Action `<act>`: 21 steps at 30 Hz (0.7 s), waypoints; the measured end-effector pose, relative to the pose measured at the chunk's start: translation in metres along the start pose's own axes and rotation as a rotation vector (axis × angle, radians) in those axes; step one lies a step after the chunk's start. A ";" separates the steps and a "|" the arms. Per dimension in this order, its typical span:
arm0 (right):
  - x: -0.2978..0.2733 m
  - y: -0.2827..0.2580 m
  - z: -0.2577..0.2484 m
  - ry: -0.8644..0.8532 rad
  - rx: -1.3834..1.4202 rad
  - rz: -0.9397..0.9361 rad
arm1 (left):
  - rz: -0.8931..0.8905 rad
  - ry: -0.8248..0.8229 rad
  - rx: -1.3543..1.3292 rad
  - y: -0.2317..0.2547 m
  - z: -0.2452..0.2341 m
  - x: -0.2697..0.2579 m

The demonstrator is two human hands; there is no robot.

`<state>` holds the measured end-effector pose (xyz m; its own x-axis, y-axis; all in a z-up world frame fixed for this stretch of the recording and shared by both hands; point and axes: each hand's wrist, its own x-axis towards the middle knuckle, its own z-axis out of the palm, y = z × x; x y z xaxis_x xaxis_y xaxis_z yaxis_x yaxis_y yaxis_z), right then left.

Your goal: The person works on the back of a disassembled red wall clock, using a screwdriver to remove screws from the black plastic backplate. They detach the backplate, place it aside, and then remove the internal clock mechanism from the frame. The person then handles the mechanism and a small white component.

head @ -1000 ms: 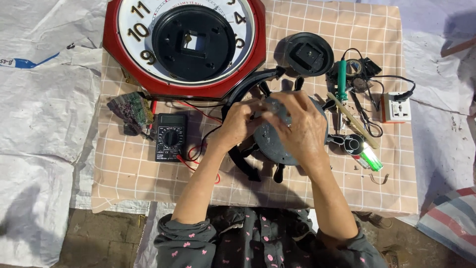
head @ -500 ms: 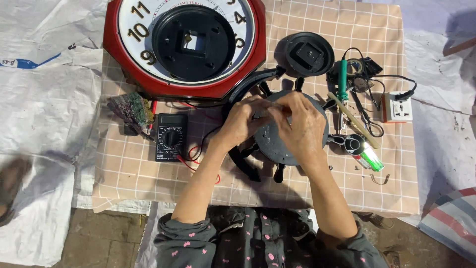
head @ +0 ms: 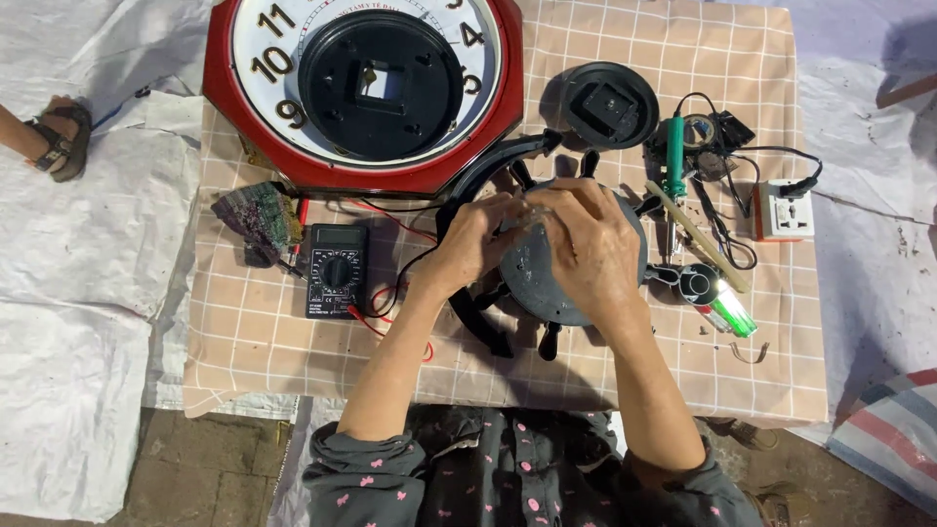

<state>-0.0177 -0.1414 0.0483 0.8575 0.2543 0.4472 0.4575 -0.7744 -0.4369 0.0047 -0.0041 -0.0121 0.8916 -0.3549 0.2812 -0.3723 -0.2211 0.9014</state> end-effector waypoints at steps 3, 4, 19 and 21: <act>0.000 -0.003 -0.001 -0.012 0.028 0.085 | 0.044 0.012 -0.018 -0.018 0.005 -0.001; -0.003 0.004 0.005 -0.011 0.028 0.085 | 0.044 0.011 -0.017 -0.023 0.007 0.000; -0.012 0.022 0.017 0.011 0.165 0.037 | 0.065 0.035 0.005 -0.035 0.009 -0.001; -0.011 0.017 0.011 0.048 0.181 -0.034 | 0.053 -0.006 0.125 -0.020 -0.001 -0.003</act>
<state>-0.0171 -0.1508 0.0278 0.8304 0.2473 0.4993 0.5249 -0.6476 -0.5524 0.0099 0.0025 -0.0301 0.8683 -0.3744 0.3254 -0.4487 -0.3131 0.8370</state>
